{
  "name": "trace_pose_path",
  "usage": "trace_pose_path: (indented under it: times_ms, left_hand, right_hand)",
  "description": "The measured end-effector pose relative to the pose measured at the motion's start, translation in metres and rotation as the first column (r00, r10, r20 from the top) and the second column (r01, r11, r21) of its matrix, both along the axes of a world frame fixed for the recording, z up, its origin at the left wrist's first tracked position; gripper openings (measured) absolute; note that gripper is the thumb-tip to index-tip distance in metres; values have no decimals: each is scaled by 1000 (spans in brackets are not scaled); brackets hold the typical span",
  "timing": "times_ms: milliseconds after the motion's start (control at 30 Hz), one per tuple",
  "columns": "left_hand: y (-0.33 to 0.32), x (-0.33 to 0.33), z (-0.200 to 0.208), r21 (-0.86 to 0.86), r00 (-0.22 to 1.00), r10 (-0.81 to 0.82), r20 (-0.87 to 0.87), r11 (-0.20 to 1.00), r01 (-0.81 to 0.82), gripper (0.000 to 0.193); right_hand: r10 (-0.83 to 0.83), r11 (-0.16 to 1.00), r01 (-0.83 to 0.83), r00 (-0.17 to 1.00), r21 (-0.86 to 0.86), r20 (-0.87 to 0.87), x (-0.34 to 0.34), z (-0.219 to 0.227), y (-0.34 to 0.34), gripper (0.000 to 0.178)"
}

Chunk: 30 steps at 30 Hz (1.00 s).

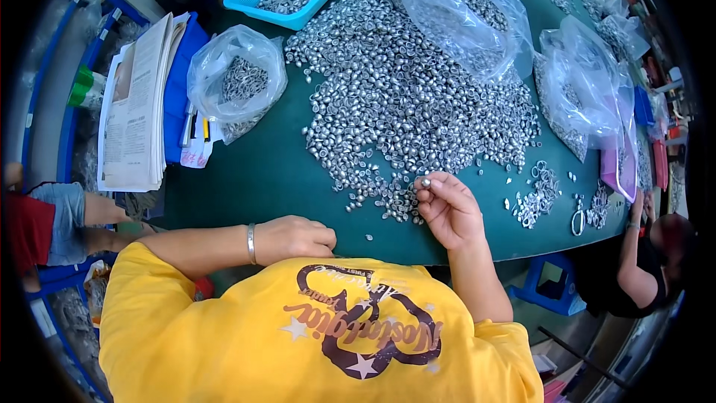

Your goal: The person sorts small metal components on a green table by picking them up by hand and placing them into a separate pile or bag. The person moves their hands across the large pile of parts, selecting individual items and grouping them together.

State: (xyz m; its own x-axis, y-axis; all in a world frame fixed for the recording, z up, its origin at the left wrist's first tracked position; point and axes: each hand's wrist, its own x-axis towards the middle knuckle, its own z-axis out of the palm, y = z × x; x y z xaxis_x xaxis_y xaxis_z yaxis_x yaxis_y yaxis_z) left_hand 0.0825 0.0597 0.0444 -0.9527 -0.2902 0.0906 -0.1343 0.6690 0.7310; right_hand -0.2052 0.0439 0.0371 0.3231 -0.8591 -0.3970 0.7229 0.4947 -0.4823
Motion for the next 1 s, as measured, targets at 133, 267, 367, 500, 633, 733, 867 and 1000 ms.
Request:
trace_pose_path:
  times_ms: [133,267,367,500,633,733,867,1000]
  left_hand:
    - [-6,-2,2,-12,999,31,-10,999,-31,9]
    - [-23,-18,-2,-239,928,348,-135,897,-371,11]
    - [-25,-57,17,202,693,689,-212,724,-659,15]
    - [-34,-93,11,148,629,654,-421,734,-663,15]
    - [-41,-84,2,262,566,752,-338,653,-710,11]
    - [-48,-73,-2,859,426,904,-38,248,-449,10]
    - [-60,-61,4,814,442,890,117,169,-556,17]
    - [-63,-69,-1,786,409,911,49,218,-579,18]
  right_hand:
    - [2,1000,-2,1000,23,-7,0,-1,-2,11]
    - [15,999,-17,999,30,42,1,-2,-3,11]
    - [24,1000,-24,999,4,-48,8,-4,-1,11]
    - [2,992,-34,970,-125,-245,22,0,5,10]
    - [-265,873,-257,464,-415,-845,16,1,-18,6]
    - [-757,539,-607,-44,-584,-652,16,6,-46,12]
    - [-746,542,-642,-70,-542,-662,21,5,-56,11]
    - [-664,611,-507,92,-609,-742,17,4,-51,9]
